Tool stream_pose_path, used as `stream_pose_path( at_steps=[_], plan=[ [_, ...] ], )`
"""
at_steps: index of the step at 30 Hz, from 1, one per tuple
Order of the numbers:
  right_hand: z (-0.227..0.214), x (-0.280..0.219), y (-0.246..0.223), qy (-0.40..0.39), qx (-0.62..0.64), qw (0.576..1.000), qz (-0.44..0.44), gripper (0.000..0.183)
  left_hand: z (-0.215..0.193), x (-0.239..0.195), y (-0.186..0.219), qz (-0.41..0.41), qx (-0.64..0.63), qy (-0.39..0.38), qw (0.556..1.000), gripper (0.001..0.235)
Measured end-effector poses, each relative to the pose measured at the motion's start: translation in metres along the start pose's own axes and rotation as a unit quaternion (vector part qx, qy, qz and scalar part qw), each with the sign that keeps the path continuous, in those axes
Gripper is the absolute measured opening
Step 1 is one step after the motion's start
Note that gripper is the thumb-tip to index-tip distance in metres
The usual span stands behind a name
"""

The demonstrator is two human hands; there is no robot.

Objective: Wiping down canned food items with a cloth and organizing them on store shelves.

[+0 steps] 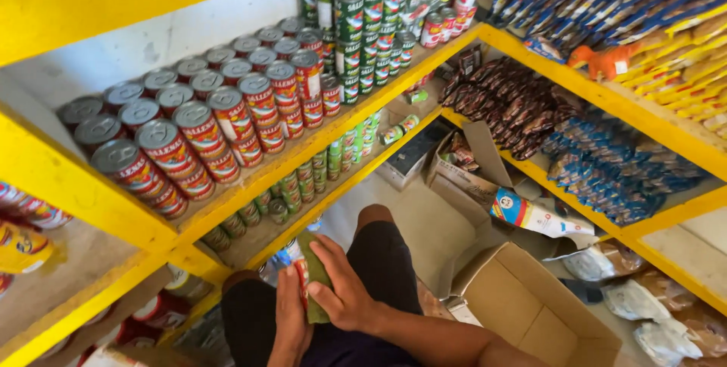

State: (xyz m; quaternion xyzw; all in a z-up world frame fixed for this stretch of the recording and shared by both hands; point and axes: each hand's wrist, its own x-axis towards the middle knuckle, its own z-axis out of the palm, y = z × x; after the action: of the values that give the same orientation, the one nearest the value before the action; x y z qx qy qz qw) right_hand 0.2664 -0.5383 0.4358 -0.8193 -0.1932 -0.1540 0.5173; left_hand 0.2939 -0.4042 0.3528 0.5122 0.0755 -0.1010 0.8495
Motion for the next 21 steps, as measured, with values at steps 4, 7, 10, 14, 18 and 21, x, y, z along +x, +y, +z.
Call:
stream_pose_path(
  at_steps=[4, 7, 10, 14, 18, 21],
  plan=[
    [-0.032, 0.033, -0.003, -0.062, 0.08, 0.995, 0.016, 0.047, -0.001, -0.002, 0.007, -0.058, -0.038, -0.092, 0.993, 0.034],
    [-0.055, 0.039, 0.01, -0.208, 0.132, 0.969, 0.035, 0.051, -0.013, -0.002, 0.008, -0.175, -0.061, -0.14, 0.973, 0.037],
    [-0.066, 0.038, 0.005, -0.256, 0.129, 0.958, -0.012, 0.06, -0.022, 0.007, -0.001, -0.266, -0.113, -0.144, 0.946, 0.047],
    [-0.051, 0.016, 0.027, -0.144, 0.272, 0.943, 0.125, 0.054, -0.017, 0.005, 0.004, -0.291, -0.271, -0.166, 0.902, 0.065],
    [-0.038, 0.002, 0.036, -0.006, 0.261, 0.951, 0.163, 0.042, -0.013, 0.005, 0.0, -0.227, -0.302, -0.211, 0.902, 0.058],
    [-0.032, -0.001, 0.029, 0.076, 0.199, 0.964, 0.16, 0.042, -0.01, 0.005, -0.005, -0.152, -0.296, -0.161, 0.929, 0.036]
  ],
)
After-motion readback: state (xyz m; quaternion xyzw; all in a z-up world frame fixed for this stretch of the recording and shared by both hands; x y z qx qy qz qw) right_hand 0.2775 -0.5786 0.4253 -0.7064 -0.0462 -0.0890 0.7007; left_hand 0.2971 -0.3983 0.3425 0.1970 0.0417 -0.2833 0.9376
